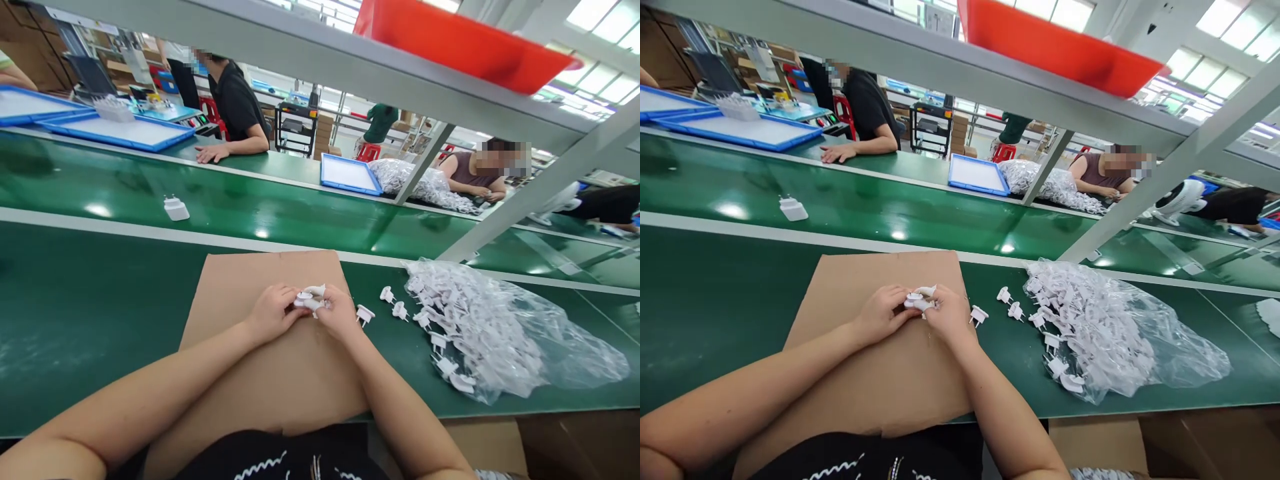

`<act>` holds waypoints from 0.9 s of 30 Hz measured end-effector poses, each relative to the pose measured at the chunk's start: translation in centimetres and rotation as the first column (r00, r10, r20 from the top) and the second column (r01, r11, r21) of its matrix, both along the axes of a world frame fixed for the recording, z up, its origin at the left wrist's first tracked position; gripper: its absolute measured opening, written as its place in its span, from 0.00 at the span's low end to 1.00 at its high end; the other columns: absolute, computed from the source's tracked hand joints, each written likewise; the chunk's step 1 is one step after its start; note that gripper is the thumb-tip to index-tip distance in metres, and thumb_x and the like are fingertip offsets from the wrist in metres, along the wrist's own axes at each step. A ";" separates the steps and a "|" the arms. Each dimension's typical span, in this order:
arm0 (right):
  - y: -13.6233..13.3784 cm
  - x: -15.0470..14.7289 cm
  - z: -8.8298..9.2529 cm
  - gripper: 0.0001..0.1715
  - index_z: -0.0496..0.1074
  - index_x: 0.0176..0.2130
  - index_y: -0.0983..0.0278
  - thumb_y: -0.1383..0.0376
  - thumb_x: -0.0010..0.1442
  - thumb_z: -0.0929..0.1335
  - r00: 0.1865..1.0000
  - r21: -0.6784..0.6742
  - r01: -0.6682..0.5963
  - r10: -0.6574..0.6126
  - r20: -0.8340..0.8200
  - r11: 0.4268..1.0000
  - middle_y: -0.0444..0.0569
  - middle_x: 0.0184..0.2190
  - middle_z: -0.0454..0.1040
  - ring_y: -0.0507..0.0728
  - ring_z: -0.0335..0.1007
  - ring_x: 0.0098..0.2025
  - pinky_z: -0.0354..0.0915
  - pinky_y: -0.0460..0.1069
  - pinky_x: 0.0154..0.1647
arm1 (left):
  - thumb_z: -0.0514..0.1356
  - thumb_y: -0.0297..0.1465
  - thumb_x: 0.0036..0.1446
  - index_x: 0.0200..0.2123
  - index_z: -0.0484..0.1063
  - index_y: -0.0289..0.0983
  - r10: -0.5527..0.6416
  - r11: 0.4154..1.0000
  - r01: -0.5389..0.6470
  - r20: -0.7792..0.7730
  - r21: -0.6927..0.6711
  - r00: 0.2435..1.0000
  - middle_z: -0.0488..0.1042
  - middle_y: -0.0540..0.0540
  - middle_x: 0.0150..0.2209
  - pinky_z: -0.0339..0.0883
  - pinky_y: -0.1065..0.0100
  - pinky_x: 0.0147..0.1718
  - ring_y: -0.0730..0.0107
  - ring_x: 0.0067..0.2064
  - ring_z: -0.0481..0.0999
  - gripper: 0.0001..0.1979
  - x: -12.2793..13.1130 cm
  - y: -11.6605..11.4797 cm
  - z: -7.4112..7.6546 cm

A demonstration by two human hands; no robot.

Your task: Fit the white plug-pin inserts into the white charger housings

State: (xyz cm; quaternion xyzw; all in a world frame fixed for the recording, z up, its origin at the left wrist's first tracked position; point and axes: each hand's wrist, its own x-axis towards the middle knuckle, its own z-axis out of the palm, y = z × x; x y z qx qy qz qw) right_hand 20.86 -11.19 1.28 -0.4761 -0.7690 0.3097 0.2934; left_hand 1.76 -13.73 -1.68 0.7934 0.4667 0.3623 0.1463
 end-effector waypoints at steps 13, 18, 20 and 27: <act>-0.9 -0.5 0.3 0.40 0.67 0.63 0.57 0.59 0.52 0.74 0.913 -0.294 -0.152 0.020 -0.408 0.944 0.43 0.32 0.73 0.49 0.60 0.25 0.61 0.46 0.28 | 0.67 0.51 0.54 0.45 0.76 0.35 0.205 0.747 0.358 0.706 -0.560 0.678 0.78 0.42 0.43 0.67 0.64 0.43 0.57 0.43 0.75 0.26 -1.1 0.9 1.2; -0.9 0.1 1.2 0.28 0.76 0.54 0.56 0.60 0.53 0.74 0.912 -0.026 -0.230 0.207 -0.354 0.973 0.46 0.41 0.72 0.49 0.61 0.30 0.62 0.47 0.33 | 0.67 0.51 0.55 0.46 0.75 0.34 0.141 0.617 0.532 0.746 -0.580 0.651 0.79 0.41 0.40 0.67 0.64 0.43 0.59 0.41 0.76 0.27 -1.0 0.1 2.0; -1.0 0.2 1.6 0.26 0.77 0.53 0.57 0.62 0.54 0.74 0.923 0.024 -0.199 0.196 -0.332 0.980 0.44 0.37 0.71 0.50 0.61 0.30 0.61 0.47 0.33 | 0.63 0.53 0.59 0.51 0.73 0.35 0.109 0.675 0.486 0.726 -0.555 0.679 0.78 0.40 0.43 0.68 0.61 0.46 0.56 0.45 0.76 0.29 -0.6 -0.2 1.7; -1.9 -0.6 1.7 0.29 0.75 0.53 0.56 0.61 0.50 0.75 0.864 -0.109 -0.177 0.102 -0.493 0.978 0.41 0.32 0.65 0.49 0.59 0.27 0.59 0.45 0.28 | 0.52 0.60 0.61 0.53 0.70 0.35 0.032 0.994 0.006 0.348 -0.108 0.937 0.76 0.36 0.46 0.69 0.57 0.46 0.51 0.46 0.75 0.36 -0.6 -1.2 0.2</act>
